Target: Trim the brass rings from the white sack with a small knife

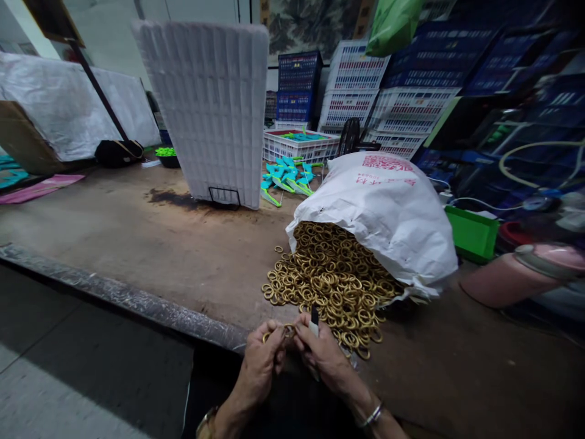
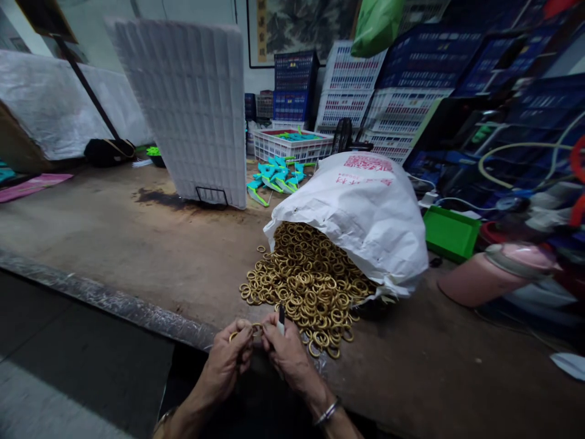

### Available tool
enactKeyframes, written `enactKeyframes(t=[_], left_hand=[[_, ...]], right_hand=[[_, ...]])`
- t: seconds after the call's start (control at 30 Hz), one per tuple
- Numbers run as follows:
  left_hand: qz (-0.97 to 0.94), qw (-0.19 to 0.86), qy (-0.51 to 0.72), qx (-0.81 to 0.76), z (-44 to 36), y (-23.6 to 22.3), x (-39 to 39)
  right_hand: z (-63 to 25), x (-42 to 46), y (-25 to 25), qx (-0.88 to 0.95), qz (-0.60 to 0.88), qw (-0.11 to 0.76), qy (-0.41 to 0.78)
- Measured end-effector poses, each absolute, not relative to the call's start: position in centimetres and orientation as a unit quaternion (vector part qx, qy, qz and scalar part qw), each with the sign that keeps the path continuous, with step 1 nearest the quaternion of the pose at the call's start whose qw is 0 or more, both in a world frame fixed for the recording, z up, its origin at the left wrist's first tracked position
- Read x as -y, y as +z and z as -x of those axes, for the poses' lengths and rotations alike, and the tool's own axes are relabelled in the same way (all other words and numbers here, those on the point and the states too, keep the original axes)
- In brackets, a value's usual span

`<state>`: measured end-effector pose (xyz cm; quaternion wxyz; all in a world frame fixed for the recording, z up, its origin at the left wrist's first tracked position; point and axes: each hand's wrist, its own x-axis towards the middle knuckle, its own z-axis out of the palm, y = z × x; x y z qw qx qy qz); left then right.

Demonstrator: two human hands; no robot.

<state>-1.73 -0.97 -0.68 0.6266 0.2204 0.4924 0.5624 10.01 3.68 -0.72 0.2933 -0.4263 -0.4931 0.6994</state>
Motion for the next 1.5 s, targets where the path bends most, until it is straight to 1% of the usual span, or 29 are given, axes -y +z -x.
enactKeyframes(t=[0.1, 0.17, 0.23, 0.37, 0.43, 0.6, 0.67, 0.77, 0.87, 0.93, 1.0, 1.07, 1.27, 1.4, 1.5], left_hand=[[-0.32, 0.54, 0.56, -0.541, 1.6, -0.4, 1.0], [-0.362, 0.503, 0.567, -0.543, 1.5, -0.3, 1.0], [-0.359, 0.529, 0.546, -0.542, 1.5, -0.3, 1.1], [-0.273, 0.661, 0.491, -0.496, 1.7, -0.4, 1.3], [-0.247, 0.689, 0.494, -0.469, 1.7, -0.3, 1.3], [-0.245, 0.682, 0.513, -0.46, 1.6, -0.3, 1.3], [-0.248, 0.674, 0.513, -0.471, 1.5, -0.4, 1.3], [-0.262, 0.652, 0.514, -0.493, 1.4, -0.6, 1.3], [-0.291, 0.628, 0.511, -0.51, 1.5, -0.6, 1.3], [-0.299, 0.622, 0.508, -0.515, 1.5, -0.5, 1.3], [-0.301, 0.618, 0.507, -0.52, 1.5, -0.5, 1.3], [-0.301, 0.614, 0.505, -0.526, 1.6, -0.5, 1.3], [-0.313, 0.599, 0.515, -0.527, 1.7, -0.9, 1.5], [-0.3, 0.631, 0.509, -0.503, 2.1, -0.8, 2.6], [-0.304, 0.676, 0.466, -0.482, 2.6, -0.2, 4.4]], right_hand=[[-10.1, -4.1, -0.7, 0.596, 0.454, 0.306, 0.588], [-10.2, -4.2, -0.7, 0.646, 0.465, 0.294, 0.529], [-10.2, -4.3, -0.6, 0.667, 0.476, 0.277, 0.502], [-10.1, -4.3, -0.8, 0.674, 0.488, 0.271, 0.484], [-10.1, -4.3, -1.0, 0.673, 0.488, 0.271, 0.485], [-10.2, -4.5, -1.2, 0.631, 0.477, 0.278, 0.545], [-10.4, -4.5, -1.3, 0.653, 0.49, 0.276, 0.508], [-10.7, -4.1, -1.4, 0.733, 0.495, 0.249, 0.395], [-11.0, -3.6, -1.5, 0.801, 0.476, 0.187, 0.311], [-11.1, -3.3, -1.5, 0.826, 0.47, 0.136, 0.279], [-11.1, -3.2, -1.5, 0.838, 0.472, 0.096, 0.256], [-11.1, -3.2, -1.5, 0.844, 0.473, 0.075, 0.243], [-11.0, -3.0, -1.1, 0.862, 0.452, 0.055, 0.222], [-10.7, -3.0, -0.9, 0.857, 0.475, 0.024, 0.197], [-10.6, -3.4, -1.2, 0.854, 0.487, 0.025, 0.181]])
